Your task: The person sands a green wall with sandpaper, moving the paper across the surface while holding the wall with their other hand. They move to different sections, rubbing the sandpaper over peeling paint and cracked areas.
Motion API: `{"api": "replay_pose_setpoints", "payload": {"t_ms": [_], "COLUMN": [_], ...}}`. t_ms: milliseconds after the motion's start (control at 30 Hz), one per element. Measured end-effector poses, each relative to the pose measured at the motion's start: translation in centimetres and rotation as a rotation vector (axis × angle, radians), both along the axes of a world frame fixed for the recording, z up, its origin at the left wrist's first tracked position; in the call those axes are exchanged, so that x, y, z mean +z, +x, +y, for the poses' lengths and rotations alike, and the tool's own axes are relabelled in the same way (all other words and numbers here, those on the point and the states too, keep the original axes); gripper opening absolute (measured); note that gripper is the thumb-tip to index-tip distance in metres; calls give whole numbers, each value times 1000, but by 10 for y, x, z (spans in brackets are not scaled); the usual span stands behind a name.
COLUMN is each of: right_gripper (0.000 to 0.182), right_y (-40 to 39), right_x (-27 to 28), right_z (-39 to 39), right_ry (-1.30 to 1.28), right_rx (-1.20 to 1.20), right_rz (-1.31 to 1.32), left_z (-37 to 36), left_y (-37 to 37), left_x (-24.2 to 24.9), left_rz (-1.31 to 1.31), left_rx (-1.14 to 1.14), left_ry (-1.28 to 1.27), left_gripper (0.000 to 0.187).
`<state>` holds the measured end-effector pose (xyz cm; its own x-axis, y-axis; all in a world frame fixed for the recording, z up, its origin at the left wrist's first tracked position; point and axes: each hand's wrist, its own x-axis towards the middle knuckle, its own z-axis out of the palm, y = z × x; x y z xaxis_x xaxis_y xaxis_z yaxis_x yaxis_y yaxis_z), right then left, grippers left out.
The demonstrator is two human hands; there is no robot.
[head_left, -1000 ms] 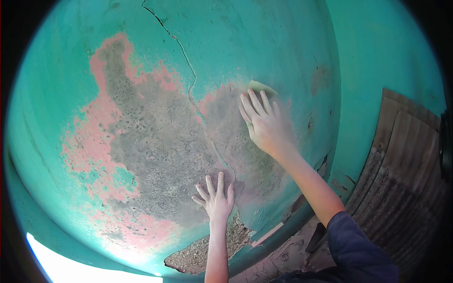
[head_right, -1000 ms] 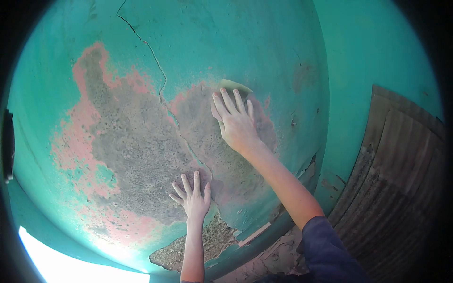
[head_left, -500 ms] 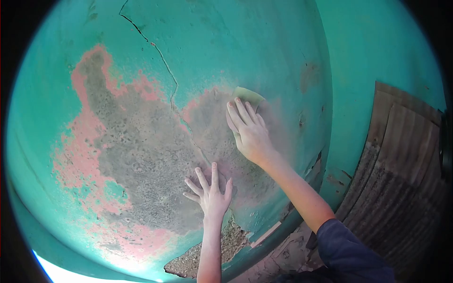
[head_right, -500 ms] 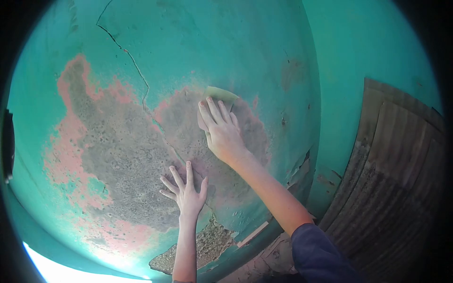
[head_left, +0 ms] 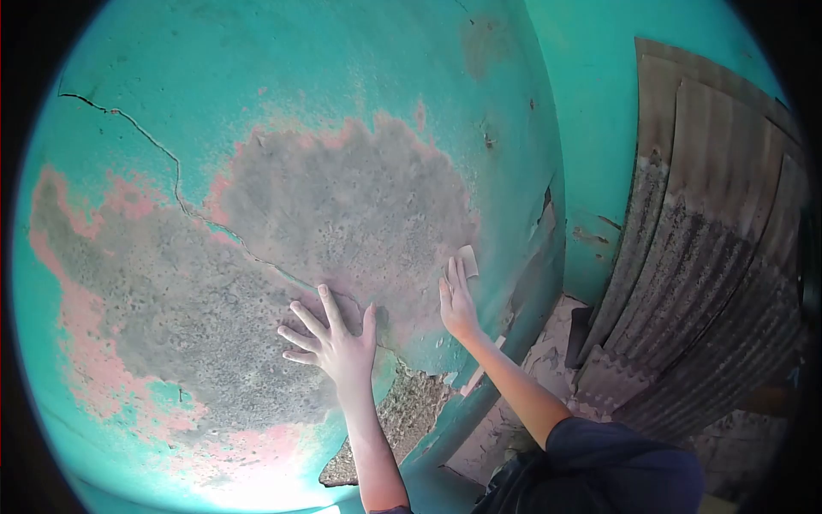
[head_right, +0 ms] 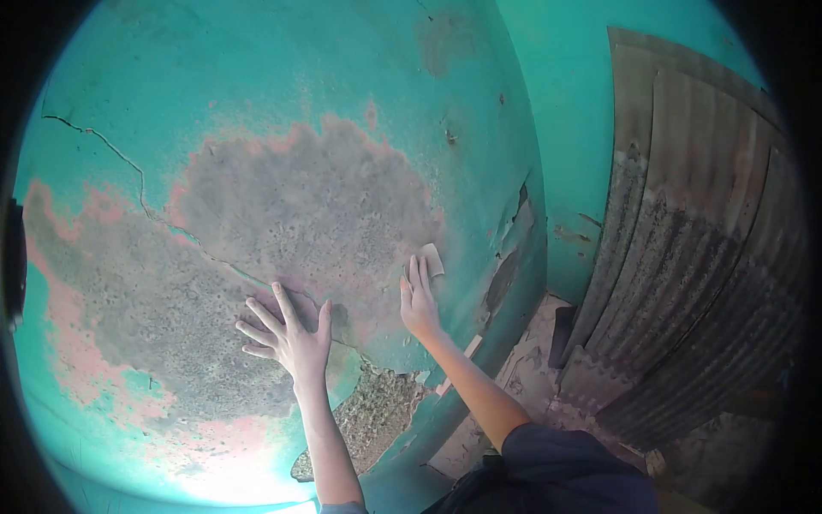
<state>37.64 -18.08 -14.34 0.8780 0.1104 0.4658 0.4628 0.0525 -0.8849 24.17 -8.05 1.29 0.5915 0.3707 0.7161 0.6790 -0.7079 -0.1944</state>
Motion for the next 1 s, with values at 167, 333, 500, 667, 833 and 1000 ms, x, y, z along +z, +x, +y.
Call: {"api": "replay_pose_setpoints", "payload": {"t_ms": [167,333,500,667,833,1000], "right_gripper": [57,57,55,54,59,66], "right_y": [-60,-46,-2,-37,-8,-31], "right_x": [-13,-6,13,13,49,65], "right_z": [21,12,2,7,6,4], "right_ry": [17,-51,102,-191,-107,-284], "right_rx": [120,115,23,41,-29,-19], "right_rz": [107,19,-4,-182,-207,-294], "left_z": [-1,4,1,8,5,8], "left_y": [0,0,-1,-1,-4,-2], "left_x": [0,-3,-5,-14,-15,-18], "left_rz": [1,-35,28,-53,-12,8], "left_rx": [29,-11,60,-16,23,52], "left_ry": [-6,-5,-6,37,38,64], "left_gripper": [103,100,104,98,100,102]}}
